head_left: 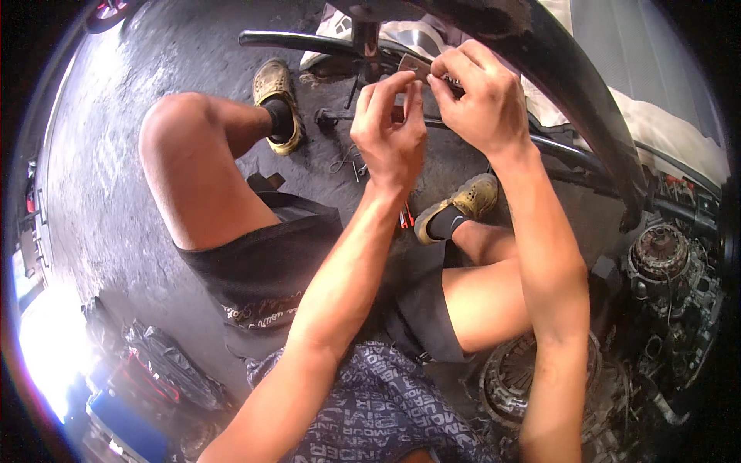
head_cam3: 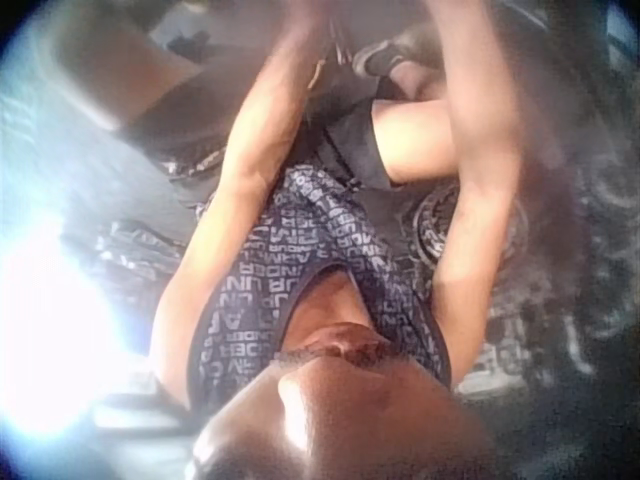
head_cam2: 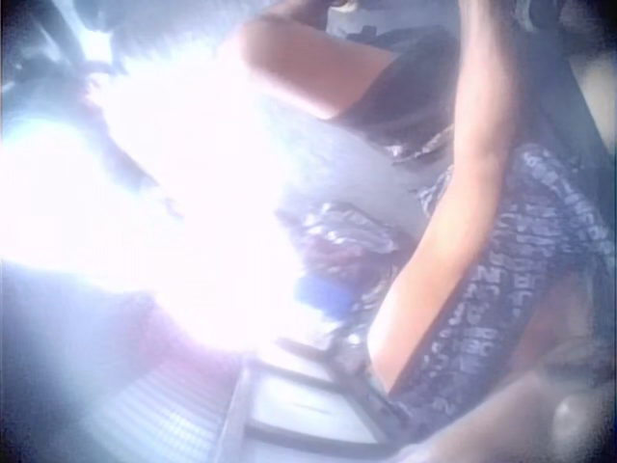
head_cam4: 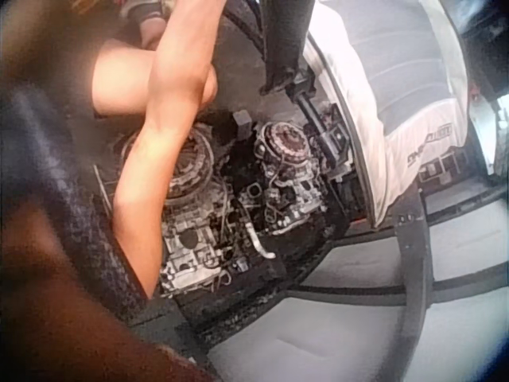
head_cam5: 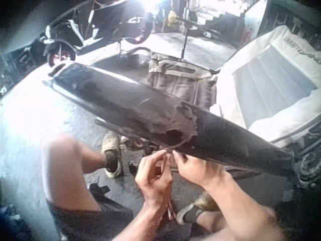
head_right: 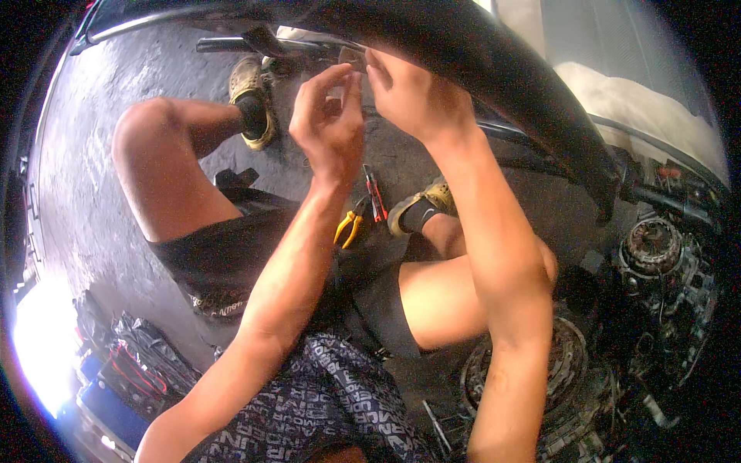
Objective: Repairing the armrest mechanism of a foldable camping chair using tools.
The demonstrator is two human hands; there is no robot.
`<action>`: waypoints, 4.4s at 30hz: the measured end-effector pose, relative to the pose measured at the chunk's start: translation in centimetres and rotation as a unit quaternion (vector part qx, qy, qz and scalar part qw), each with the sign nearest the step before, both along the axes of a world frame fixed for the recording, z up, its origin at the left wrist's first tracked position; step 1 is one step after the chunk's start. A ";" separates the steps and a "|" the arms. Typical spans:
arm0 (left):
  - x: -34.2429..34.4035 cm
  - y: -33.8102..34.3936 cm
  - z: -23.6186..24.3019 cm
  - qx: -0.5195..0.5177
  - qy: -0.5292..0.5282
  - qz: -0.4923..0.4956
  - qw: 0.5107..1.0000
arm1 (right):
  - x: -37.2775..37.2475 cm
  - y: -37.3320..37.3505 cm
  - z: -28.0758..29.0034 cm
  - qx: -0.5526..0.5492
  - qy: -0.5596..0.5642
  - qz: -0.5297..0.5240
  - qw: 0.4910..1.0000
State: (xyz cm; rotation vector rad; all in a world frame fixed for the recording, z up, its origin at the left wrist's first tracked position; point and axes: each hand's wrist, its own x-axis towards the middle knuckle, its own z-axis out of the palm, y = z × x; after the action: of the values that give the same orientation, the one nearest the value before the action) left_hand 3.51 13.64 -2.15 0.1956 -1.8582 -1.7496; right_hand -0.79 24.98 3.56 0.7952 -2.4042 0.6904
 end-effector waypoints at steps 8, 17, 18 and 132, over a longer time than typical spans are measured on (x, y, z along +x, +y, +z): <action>-1.0 -1.0 -0.6 -0.143 0.046 -0.014 0.989 | 1.1 0.0 -0.6 -0.011 -0.029 -0.077 0.997; -1.2 -0.1 -1.2 -0.170 0.050 0.033 0.984 | 0.5 -0.3 -2.5 -0.003 0.061 -0.056 0.997; -1.2 0.0 -1.2 -0.171 0.049 0.036 0.983 | 0.4 -0.5 -2.5 -0.010 0.080 -0.035 0.996; -23.0 -8.0 0.1 -0.400 0.286 -0.643 0.587 | 3.1 -10.8 -5.6 -0.038 0.032 -0.467 0.883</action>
State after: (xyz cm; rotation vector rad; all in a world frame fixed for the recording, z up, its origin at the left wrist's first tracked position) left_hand -19.52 5.61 -2.09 -2.2528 -2.0269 -0.9949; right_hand 2.26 14.18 -2.07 -0.3977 -2.2973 0.3298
